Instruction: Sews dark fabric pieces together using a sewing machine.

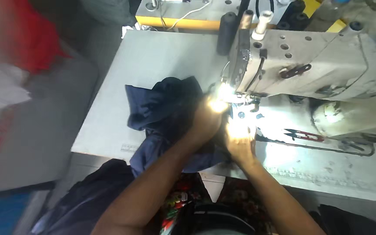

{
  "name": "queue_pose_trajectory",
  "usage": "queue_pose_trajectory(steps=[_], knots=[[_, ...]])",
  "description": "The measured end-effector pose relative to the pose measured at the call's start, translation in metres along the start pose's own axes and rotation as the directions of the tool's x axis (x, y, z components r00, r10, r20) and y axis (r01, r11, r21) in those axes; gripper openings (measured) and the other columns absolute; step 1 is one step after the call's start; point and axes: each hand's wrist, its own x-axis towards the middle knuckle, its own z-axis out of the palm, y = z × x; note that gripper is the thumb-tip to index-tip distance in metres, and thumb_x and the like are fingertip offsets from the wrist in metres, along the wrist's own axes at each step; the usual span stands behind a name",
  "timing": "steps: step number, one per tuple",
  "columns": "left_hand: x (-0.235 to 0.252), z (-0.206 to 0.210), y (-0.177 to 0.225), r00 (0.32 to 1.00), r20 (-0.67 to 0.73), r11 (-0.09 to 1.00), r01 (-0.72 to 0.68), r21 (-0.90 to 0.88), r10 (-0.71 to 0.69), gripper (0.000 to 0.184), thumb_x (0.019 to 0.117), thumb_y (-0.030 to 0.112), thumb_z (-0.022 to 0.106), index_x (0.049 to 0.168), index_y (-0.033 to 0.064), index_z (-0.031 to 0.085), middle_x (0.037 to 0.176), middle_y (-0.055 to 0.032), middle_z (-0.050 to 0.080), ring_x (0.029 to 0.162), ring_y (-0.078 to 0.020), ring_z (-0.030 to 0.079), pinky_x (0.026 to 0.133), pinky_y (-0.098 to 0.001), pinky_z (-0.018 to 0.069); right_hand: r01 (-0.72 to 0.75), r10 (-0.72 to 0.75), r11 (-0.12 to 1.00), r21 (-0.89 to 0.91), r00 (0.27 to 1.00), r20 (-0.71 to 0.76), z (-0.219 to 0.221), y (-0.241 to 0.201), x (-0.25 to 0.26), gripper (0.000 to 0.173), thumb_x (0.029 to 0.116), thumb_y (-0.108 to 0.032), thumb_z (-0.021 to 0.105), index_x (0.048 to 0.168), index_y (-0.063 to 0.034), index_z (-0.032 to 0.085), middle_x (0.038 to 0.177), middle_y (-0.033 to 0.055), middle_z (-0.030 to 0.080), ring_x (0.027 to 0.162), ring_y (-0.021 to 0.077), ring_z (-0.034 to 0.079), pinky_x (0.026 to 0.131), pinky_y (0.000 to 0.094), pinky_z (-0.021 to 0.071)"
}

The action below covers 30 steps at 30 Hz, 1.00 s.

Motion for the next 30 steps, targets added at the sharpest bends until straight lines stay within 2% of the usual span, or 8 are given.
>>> queue_pose_trajectory(steps=[1,3,5,7,12,16,25,30], knots=[[-0.007,0.006,-0.002,1.000,0.030,1.000,0.001,-0.023,0.000,0.021,0.1010,0.007,0.057,0.108,-0.0022,0.075,0.117,-0.0215,0.072,0.115,-0.0371,0.067,0.103,-0.0513,0.0495,0.001,-0.001,1.000,-0.004,1.000,0.004,0.000,0.000,0.000,0.029,0.0995,-0.015,0.056,0.121,-0.0053,0.074,0.134,0.0114,0.068,0.127,0.0385,0.061,0.100,0.0648,0.0433],[-0.014,0.016,-0.015,0.994,0.107,0.999,0.029,-0.025,-0.026,0.027,0.1043,0.010,0.053,0.118,0.0014,0.074,0.128,-0.0165,0.070,0.125,-0.0327,0.064,0.111,-0.0538,0.0430,0.002,-0.002,1.000,-0.023,1.000,0.005,0.001,-0.001,-0.001,0.033,0.1014,-0.019,0.054,0.126,-0.0074,0.073,0.134,0.0107,0.069,0.127,0.0387,0.061,0.101,0.0649,0.0422],[-0.010,0.021,-0.027,0.994,0.106,1.000,0.007,0.007,-0.008,0.028,0.1054,0.017,0.052,0.121,0.0074,0.074,0.132,-0.0107,0.070,0.126,-0.0294,0.064,0.106,-0.0569,0.0410,0.002,-0.002,0.999,-0.048,1.000,-0.001,0.001,-0.001,-0.002,0.034,0.1023,-0.021,0.053,0.126,-0.0076,0.073,0.134,0.0107,0.069,0.127,0.0389,0.061,0.102,0.0648,0.0423],[-0.004,0.022,-0.034,0.994,0.111,1.000,-0.008,0.027,0.005,0.027,0.1048,0.021,0.054,0.121,0.0120,0.074,0.128,-0.0082,0.071,0.121,-0.0294,0.064,0.101,-0.0581,0.0415,-0.005,0.004,0.998,-0.064,1.000,-0.006,0.002,-0.003,-0.003,0.034,0.1028,-0.021,0.052,0.127,-0.0081,0.072,0.134,0.0102,0.069,0.127,0.0386,0.061,0.103,0.0641,0.0421],[0.005,0.019,-0.039,0.986,0.163,0.995,-0.049,0.082,0.035,0.035,0.1025,0.021,0.053,0.132,0.0200,0.071,0.128,-0.0164,0.068,0.121,-0.0359,0.061,0.102,-0.0594,0.0380,-0.015,0.012,0.991,-0.131,1.000,-0.024,0.000,-0.008,-0.001,0.032,0.1011,-0.021,0.055,0.124,-0.0102,0.075,0.131,0.0075,0.071,0.124,0.0362,0.064,0.100,0.0615,0.0432],[0.006,0.017,-0.037,0.976,0.214,0.991,-0.053,0.120,0.026,0.041,0.1010,0.022,0.049,0.137,0.0205,0.067,0.132,-0.0208,0.064,0.125,-0.0378,0.058,0.103,-0.0597,0.0363,-0.007,0.007,0.990,-0.142,1.000,-0.004,-0.001,-0.010,0.000,0.033,0.1013,-0.021,0.055,0.126,-0.0082,0.073,0.132,0.0089,0.071,0.123,0.0375,0.064,0.100,0.0629,0.0429],[0.005,0.017,-0.035,0.975,0.224,0.989,-0.038,0.141,0.005,0.042,0.1014,0.023,0.048,0.140,0.0218,0.065,0.139,-0.0179,0.061,0.129,-0.0352,0.055,0.105,-0.0574,0.0352,-0.038,0.040,0.995,-0.096,0.999,0.014,0.000,-0.009,-0.002,0.034,0.1033,-0.022,0.052,0.128,-0.0099,0.073,0.135,0.0064,0.069,0.123,0.0381,0.063,0.101,0.0645,0.0414],[0.006,0.020,-0.037,0.976,0.216,0.989,-0.039,0.146,0.006,0.042,0.1009,0.024,0.047,0.139,0.0224,0.066,0.136,-0.0176,0.062,0.129,-0.0352,0.056,0.106,-0.0580,0.0353,-0.036,0.039,0.994,-0.106,0.999,0.026,-0.001,-0.008,-0.002,0.035,0.1031,-0.022,0.052,0.129,-0.0105,0.072,0.138,0.0059,0.068,0.123,0.0385,0.063,0.100,0.0665,0.0409]])
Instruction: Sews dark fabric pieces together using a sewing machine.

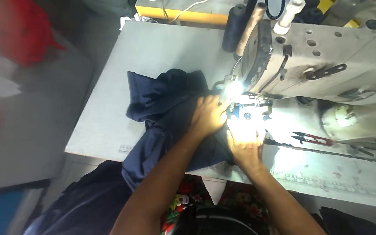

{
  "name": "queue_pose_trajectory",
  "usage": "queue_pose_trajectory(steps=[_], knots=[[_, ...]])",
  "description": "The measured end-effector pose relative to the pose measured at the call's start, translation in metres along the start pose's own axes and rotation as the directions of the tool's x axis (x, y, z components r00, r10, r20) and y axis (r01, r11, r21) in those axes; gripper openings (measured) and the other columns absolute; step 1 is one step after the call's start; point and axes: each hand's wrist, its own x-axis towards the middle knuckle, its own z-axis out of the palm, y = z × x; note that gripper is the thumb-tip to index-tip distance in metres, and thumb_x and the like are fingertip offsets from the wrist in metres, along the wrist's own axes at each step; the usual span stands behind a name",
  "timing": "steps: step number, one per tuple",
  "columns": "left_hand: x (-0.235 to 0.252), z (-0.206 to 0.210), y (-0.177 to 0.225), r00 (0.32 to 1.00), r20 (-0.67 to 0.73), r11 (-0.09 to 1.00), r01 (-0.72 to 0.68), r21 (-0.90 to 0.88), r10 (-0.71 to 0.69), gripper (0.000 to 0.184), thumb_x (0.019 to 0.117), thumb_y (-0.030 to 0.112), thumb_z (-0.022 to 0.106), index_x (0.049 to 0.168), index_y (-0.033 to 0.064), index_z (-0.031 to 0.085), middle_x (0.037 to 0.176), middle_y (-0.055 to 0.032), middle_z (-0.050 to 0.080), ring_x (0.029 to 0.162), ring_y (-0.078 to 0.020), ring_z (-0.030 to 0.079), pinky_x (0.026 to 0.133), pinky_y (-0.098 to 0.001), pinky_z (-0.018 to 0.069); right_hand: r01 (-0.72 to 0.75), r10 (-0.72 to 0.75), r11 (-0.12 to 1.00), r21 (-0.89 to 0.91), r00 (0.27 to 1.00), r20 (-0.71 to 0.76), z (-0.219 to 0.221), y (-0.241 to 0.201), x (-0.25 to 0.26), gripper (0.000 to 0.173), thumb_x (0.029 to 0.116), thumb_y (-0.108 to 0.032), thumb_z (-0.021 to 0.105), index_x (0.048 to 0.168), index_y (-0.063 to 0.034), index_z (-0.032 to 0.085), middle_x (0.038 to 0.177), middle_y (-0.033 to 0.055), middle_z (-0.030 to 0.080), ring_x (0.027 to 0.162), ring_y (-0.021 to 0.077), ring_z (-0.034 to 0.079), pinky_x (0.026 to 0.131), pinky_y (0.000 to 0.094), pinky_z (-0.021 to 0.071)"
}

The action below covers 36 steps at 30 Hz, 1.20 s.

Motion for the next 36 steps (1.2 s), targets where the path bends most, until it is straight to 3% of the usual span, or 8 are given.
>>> queue_pose_trajectory(steps=[12,17,23,31,36], knots=[[0.0003,-0.0011,0.0006,0.998,0.053,1.000,0.018,0.000,-0.018,0.042,0.1034,0.029,0.047,0.142,0.0222,0.063,0.141,-0.0164,0.058,0.132,-0.0342,0.052,0.109,-0.0566,0.0324,0.008,-0.008,1.000,0.026,1.000,-0.003,-0.0001,0.0001,0.0007,0.034,0.1031,-0.021,0.053,0.128,-0.0083,0.072,0.137,0.0086,0.068,0.125,0.0403,0.062,0.102,0.0685,0.0393],[-0.0015,-0.0013,0.0023,1.000,-0.002,1.000,0.026,0.017,-0.026,0.039,0.1001,0.027,0.053,0.135,0.0149,0.065,0.130,-0.0162,0.064,0.123,-0.0345,0.059,0.103,-0.0567,0.0380,-0.008,0.006,0.997,0.074,1.000,0.028,0.0015,0.0031,0.0012,0.036,0.1033,-0.024,0.050,0.129,-0.0100,0.072,0.142,0.0132,0.063,0.136,0.0405,0.054,0.108,0.0715,0.0318],[-0.0020,-0.0007,0.0037,0.999,0.008,0.998,0.039,0.045,-0.039,0.040,0.1042,0.033,0.047,0.139,0.0241,0.066,0.136,-0.0172,0.062,0.126,-0.0357,0.056,0.102,-0.0573,0.0371,-0.040,0.035,0.992,0.120,0.998,0.047,0.0026,0.0055,0.0015,0.038,0.1039,-0.026,0.048,0.130,-0.0122,0.071,0.144,0.0120,0.062,0.138,0.0393,0.052,0.110,0.0715,0.0296],[-0.0072,0.0031,0.0040,0.999,-0.046,0.997,0.029,0.065,-0.026,0.041,0.1023,0.032,0.048,0.139,0.0237,0.066,0.132,-0.0198,0.063,0.122,-0.0385,0.059,0.098,-0.0588,0.0398,-0.013,0.007,0.994,0.109,0.999,0.051,0.0021,0.0051,-0.0001,0.039,0.1037,-0.026,0.048,0.132,-0.0100,0.070,0.144,0.0138,0.061,0.138,0.0407,0.052,0.109,0.0730,0.0285],[-0.0041,0.0014,0.0043,0.999,0.000,0.995,0.037,0.091,-0.037,0.043,0.1037,0.037,0.046,0.142,0.0255,0.063,0.135,-0.0210,0.061,0.124,-0.0384,0.056,0.099,-0.0585,0.0382,-0.027,0.020,0.995,0.099,0.998,0.063,-0.0001,0.0042,0.0006,0.039,0.1039,-0.026,0.048,0.132,-0.0109,0.070,0.146,0.0130,0.060,0.139,0.0405,0.051,0.107,0.0730,0.0302]])
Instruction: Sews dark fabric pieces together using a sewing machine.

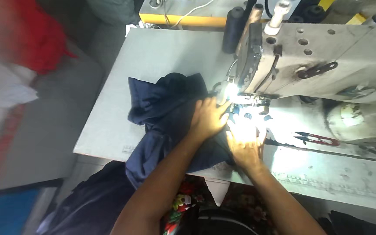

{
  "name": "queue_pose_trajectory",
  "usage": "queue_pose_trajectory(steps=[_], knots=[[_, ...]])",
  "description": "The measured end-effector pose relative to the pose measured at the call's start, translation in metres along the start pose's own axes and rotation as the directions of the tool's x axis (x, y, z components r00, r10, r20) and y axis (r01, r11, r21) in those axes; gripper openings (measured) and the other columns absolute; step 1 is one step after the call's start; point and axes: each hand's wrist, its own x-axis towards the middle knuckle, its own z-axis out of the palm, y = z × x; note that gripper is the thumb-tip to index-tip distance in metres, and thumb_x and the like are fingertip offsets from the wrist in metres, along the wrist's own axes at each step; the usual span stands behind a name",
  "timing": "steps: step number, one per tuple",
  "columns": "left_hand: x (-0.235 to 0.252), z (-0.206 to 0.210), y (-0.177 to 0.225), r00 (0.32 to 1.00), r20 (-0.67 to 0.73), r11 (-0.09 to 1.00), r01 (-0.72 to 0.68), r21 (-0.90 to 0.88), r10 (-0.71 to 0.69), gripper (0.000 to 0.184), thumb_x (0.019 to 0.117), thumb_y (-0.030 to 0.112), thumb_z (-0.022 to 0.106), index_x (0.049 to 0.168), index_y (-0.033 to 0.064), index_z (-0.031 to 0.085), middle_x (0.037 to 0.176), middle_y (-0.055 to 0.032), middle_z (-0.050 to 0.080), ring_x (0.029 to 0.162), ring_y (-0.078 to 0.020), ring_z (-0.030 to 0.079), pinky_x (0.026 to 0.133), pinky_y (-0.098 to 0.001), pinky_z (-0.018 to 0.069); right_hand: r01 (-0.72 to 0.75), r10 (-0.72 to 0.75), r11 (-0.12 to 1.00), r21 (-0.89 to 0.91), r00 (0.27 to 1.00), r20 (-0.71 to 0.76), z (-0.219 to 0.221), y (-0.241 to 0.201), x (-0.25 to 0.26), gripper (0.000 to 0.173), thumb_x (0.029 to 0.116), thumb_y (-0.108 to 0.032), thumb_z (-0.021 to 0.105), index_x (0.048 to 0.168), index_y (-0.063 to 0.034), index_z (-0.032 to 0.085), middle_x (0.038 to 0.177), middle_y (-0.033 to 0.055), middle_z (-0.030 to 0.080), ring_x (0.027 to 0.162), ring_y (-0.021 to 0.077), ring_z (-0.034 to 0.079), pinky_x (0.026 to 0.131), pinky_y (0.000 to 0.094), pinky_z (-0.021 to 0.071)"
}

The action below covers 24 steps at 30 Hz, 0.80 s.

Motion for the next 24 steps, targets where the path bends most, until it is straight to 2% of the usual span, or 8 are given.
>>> queue_pose_trajectory(steps=[8,11,16,20,24], knots=[[0.0009,-0.0020,0.0007,0.999,0.037,1.000,0.007,-0.012,-0.006,0.044,0.1031,0.036,0.046,0.143,0.0247,0.062,0.141,-0.0196,0.057,0.128,-0.0380,0.054,0.101,-0.0584,0.0364,0.002,-0.002,1.000,-0.015,1.000,-0.016,0.0011,0.0005,-0.0005,0.039,0.1043,-0.026,0.047,0.132,-0.0116,0.070,0.145,0.0117,0.061,0.138,0.0411,0.051,0.107,0.0752,0.0287],[0.0011,-0.0007,-0.0013,1.000,0.029,1.000,-0.010,-0.009,0.011,0.045,0.1024,0.038,0.047,0.143,0.0247,0.062,0.139,-0.0184,0.058,0.126,-0.0376,0.055,0.101,-0.0586,0.0370,0.003,-0.003,1.000,-0.025,1.000,-0.025,0.0011,-0.0007,-0.0006,0.039,0.1042,-0.026,0.047,0.131,-0.0103,0.071,0.143,0.0114,0.063,0.137,0.0404,0.052,0.107,0.0743,0.0298],[0.0010,-0.0063,0.0015,0.997,0.070,1.000,0.018,-0.008,-0.018,0.043,0.1067,0.029,0.041,0.145,0.0265,0.060,0.141,-0.0162,0.057,0.128,-0.0355,0.053,0.103,-0.0566,0.0358,-0.019,0.017,0.999,-0.041,0.999,-0.042,0.0005,-0.0033,-0.0005,0.036,0.1035,-0.025,0.050,0.127,-0.0068,0.072,0.142,0.0108,0.063,0.136,0.0390,0.054,0.109,0.0727,0.0288],[0.0025,-0.0043,0.0010,0.998,0.055,1.000,0.020,-0.016,-0.019,0.043,0.1048,0.028,0.042,0.143,0.0281,0.062,0.139,-0.0165,0.058,0.127,-0.0359,0.053,0.101,-0.0572,0.0365,-0.021,0.017,0.998,-0.060,0.998,-0.061,0.0009,-0.0038,-0.0003,0.035,0.1023,-0.023,0.052,0.124,-0.0042,0.072,0.141,0.0124,0.064,0.133,0.0397,0.056,0.110,0.0741,0.0272],[0.0039,-0.0013,-0.0004,0.999,0.044,0.999,0.014,-0.032,-0.013,0.044,0.1038,0.028,0.043,0.142,0.0271,0.063,0.140,-0.0167,0.058,0.128,-0.0363,0.054,0.102,-0.0586,0.0369,-0.009,0.006,0.998,-0.067,0.998,-0.055,0.0006,-0.0022,-0.0005,0.036,0.1027,-0.025,0.052,0.124,-0.0045,0.072,0.141,0.0119,0.064,0.133,0.0411,0.056,0.107,0.0762,0.0296]])
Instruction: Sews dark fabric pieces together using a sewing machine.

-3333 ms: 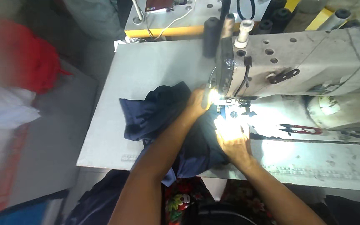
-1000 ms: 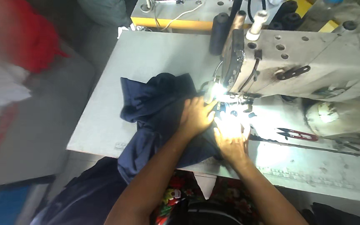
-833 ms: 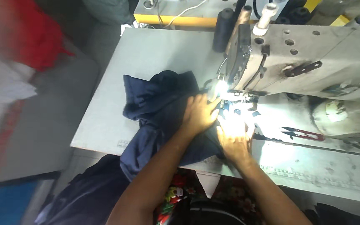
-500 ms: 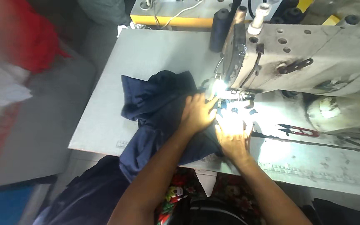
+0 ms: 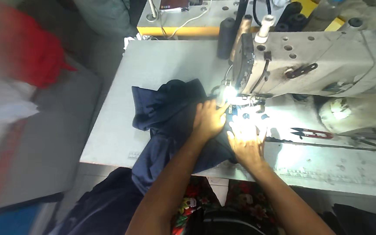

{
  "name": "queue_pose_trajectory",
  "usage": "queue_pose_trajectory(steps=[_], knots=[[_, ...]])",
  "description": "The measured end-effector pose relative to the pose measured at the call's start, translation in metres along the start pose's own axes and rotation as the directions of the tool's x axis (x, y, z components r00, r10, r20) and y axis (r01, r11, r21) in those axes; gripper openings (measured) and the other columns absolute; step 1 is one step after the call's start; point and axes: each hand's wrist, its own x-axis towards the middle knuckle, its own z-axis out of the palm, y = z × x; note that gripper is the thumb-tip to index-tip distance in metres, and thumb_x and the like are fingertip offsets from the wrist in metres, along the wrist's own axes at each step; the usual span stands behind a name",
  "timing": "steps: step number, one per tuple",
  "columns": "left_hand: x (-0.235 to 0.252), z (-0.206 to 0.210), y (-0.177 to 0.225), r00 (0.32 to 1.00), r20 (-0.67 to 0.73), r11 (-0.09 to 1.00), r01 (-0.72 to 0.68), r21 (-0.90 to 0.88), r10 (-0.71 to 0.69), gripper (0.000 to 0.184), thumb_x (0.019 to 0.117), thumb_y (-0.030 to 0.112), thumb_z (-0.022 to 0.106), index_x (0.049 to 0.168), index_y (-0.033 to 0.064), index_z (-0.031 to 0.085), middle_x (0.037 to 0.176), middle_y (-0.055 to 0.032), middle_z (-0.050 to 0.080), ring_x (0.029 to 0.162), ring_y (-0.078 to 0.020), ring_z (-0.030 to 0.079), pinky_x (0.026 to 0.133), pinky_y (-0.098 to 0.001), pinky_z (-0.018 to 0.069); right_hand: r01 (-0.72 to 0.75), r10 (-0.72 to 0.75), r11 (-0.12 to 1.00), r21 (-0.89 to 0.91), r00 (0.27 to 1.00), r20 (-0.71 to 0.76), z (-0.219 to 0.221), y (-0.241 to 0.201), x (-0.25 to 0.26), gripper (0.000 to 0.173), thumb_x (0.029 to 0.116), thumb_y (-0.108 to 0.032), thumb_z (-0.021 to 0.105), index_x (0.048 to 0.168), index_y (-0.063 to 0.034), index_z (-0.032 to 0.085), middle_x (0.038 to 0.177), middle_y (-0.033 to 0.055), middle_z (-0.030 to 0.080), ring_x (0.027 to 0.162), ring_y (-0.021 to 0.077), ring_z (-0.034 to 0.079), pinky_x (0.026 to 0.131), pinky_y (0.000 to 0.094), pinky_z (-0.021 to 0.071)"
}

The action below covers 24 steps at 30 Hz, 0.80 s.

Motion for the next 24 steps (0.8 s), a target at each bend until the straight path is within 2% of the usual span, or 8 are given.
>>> queue_pose_trajectory(steps=[10,24], knots=[[0.0013,-0.0002,0.0008,1.000,-0.003,0.999,-0.004,0.033,0.004,0.043,0.1041,0.029,0.042,0.141,0.0256,0.064,0.140,-0.0165,0.058,0.128,-0.0361,0.053,0.102,-0.0576,0.0368,0.009,-0.009,1.000,-0.019,1.000,0.025,-0.0011,0.0003,0.0005,0.039,0.1047,-0.026,0.047,0.126,-0.0047,0.071,0.145,0.0118,0.062,0.134,0.0421,0.055,0.107,0.0789,0.0256],[0.0034,0.0004,-0.0002,1.000,0.010,1.000,0.000,0.028,-0.001,0.044,0.1034,0.030,0.042,0.140,0.0261,0.065,0.140,-0.0172,0.058,0.128,-0.0358,0.053,0.102,-0.0576,0.0367,-0.011,0.012,1.000,-0.020,0.999,0.039,-0.0031,-0.0007,0.0022,0.037,0.1037,-0.026,0.050,0.126,-0.0067,0.072,0.144,0.0113,0.062,0.134,0.0425,0.055,0.109,0.0782,0.0234]])
